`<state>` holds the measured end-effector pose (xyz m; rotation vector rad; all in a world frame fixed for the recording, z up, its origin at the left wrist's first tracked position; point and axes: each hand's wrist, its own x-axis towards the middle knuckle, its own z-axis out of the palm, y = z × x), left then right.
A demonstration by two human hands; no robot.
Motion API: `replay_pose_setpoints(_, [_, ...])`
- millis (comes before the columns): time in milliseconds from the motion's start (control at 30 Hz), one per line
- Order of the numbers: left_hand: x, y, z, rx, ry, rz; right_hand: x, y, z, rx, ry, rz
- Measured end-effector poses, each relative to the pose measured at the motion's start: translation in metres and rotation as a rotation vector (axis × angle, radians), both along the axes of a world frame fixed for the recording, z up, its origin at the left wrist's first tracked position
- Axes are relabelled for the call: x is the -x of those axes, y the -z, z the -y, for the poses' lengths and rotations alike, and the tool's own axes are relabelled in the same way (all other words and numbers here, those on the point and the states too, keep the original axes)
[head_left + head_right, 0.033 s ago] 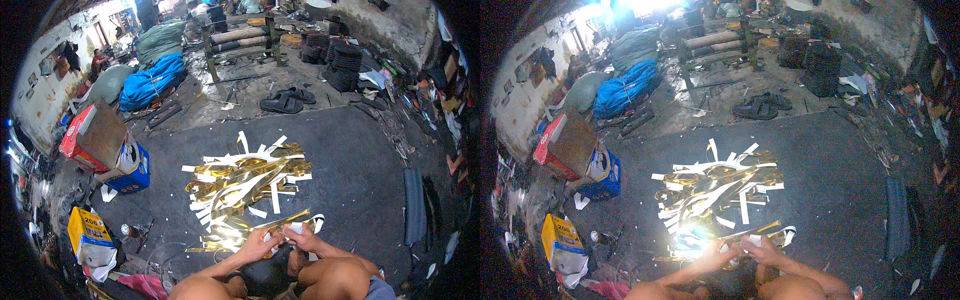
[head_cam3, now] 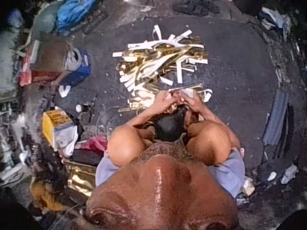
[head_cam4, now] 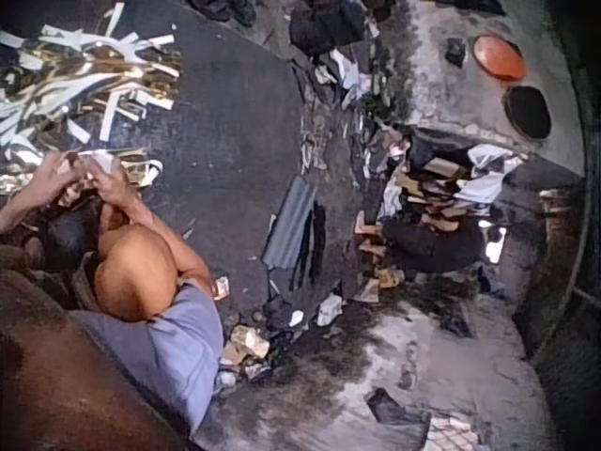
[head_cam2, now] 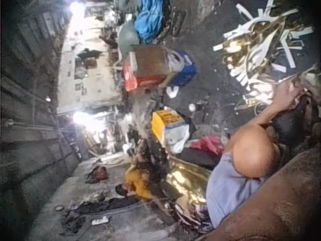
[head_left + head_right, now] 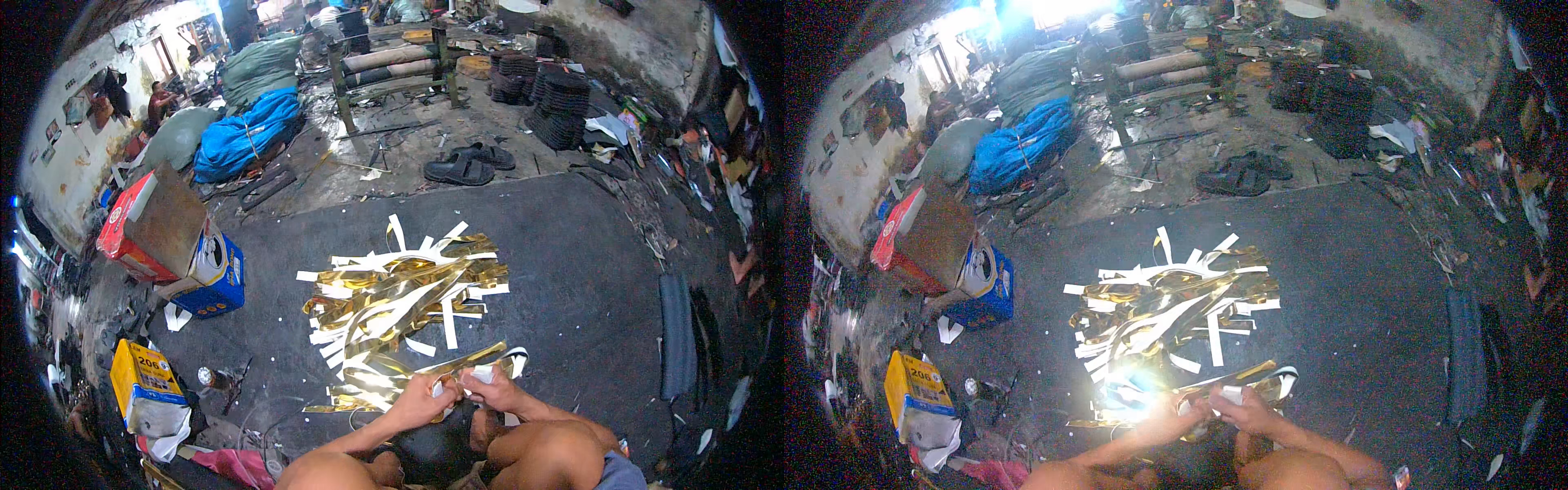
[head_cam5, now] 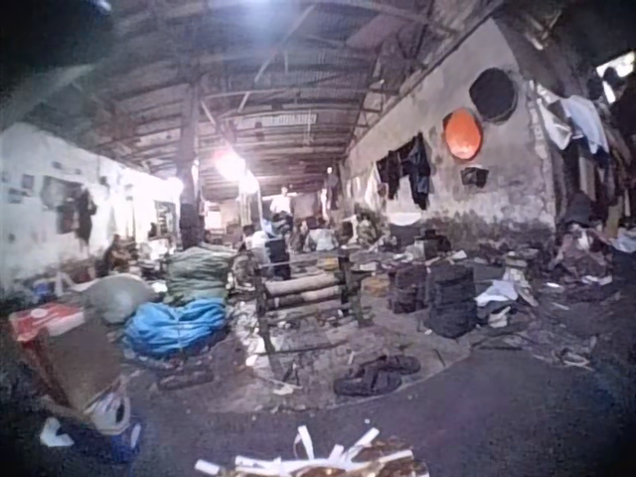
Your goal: The person sits on the floor and repeatedly peels white backing strips from gold foil sheets. The peeled strips are placed in a pile on the floor, and the process continues throughout the clip.
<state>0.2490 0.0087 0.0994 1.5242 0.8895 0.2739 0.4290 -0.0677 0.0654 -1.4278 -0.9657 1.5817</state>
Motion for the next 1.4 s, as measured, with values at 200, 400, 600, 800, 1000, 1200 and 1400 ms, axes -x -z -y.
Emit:
replay_pose_setpoints(200, [0.005,0.008,-0.007,0.039,-0.003,0.122,-0.002,-0.003,-0.009,-0.169,-0.073,0.159])
replay_pose_setpoints(400, [0.008,0.029,-0.003,-0.028,0.087,0.104,-0.013,0.013,-0.010,0.084,-0.306,0.154])
replay_pose_setpoints(600, [0.007,0.022,-0.009,0.150,0.081,0.031,-0.001,-0.003,-0.011,-0.119,-0.243,0.080])
replay_pose_setpoints(800, [0.031,0.027,-0.037,0.213,-0.420,0.077,-0.027,0.041,-0.006,-0.044,0.264,-0.098])
replay_pose_setpoints(1000, [0.164,0.025,-0.130,0.426,-1.092,0.585,-0.205,0.064,0.006,-0.141,1.085,-0.868])
replay_pose_setpoints(1200, [0.300,0.055,-0.148,0.213,-1.462,0.594,-0.351,0.116,0.073,-0.280,1.543,-0.430])
replay_pose_setpoints(1400, [0.174,0.038,-0.146,-0.383,-0.982,0.084,-0.260,-0.007,0.004,-0.235,1.053,-0.065])
